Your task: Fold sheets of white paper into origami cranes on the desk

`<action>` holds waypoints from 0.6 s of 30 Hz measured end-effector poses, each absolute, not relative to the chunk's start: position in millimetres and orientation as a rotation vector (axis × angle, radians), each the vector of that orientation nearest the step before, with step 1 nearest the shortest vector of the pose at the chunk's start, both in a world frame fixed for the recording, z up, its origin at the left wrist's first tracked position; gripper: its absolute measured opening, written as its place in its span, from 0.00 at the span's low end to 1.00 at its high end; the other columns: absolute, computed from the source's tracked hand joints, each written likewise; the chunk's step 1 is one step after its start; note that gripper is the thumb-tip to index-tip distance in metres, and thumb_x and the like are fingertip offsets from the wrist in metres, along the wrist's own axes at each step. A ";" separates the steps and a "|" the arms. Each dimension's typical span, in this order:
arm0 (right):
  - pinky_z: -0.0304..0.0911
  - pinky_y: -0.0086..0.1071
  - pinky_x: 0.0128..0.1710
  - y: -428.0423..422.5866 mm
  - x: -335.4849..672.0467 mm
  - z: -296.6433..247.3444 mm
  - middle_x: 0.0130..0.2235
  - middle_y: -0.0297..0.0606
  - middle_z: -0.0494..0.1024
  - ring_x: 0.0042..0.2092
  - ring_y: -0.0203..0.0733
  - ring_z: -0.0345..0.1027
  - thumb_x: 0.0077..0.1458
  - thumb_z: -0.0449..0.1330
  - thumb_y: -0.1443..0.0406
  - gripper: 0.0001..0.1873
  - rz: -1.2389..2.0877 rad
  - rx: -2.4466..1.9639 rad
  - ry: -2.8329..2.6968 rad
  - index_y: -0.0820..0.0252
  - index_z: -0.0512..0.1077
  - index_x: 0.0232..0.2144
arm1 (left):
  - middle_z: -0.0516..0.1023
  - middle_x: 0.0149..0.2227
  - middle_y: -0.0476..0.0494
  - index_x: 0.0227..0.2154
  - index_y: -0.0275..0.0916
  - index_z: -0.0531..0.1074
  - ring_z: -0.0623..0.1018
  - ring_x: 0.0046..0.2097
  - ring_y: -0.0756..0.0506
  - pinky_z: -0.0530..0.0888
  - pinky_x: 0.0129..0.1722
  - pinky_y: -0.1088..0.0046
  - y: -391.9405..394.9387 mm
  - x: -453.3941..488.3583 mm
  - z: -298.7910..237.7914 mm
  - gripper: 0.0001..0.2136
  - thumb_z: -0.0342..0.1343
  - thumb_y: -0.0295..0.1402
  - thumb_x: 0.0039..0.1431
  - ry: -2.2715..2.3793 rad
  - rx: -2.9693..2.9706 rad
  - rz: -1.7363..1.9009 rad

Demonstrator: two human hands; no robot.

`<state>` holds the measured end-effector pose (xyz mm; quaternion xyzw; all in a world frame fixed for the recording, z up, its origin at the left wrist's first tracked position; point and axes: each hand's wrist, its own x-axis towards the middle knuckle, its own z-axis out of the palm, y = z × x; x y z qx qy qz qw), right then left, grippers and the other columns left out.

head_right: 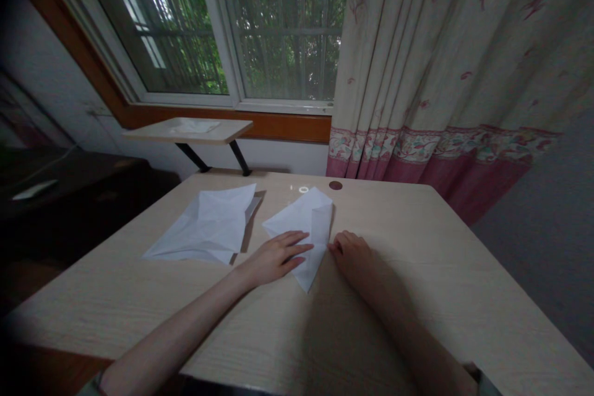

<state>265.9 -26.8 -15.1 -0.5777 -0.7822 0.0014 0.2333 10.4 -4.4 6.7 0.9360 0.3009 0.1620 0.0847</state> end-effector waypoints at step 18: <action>0.59 0.32 0.32 -33.5 260.5 1.5 0.30 0.35 0.76 0.32 0.41 0.69 0.60 0.56 0.66 0.09 0.204 -1.585 -2.187 0.55 0.67 0.26 | 0.65 0.64 0.44 0.58 0.48 0.68 0.66 0.63 0.42 0.65 0.62 0.60 -1.3 8.1 4.4 0.17 0.49 0.37 0.69 0.892 2.767 0.493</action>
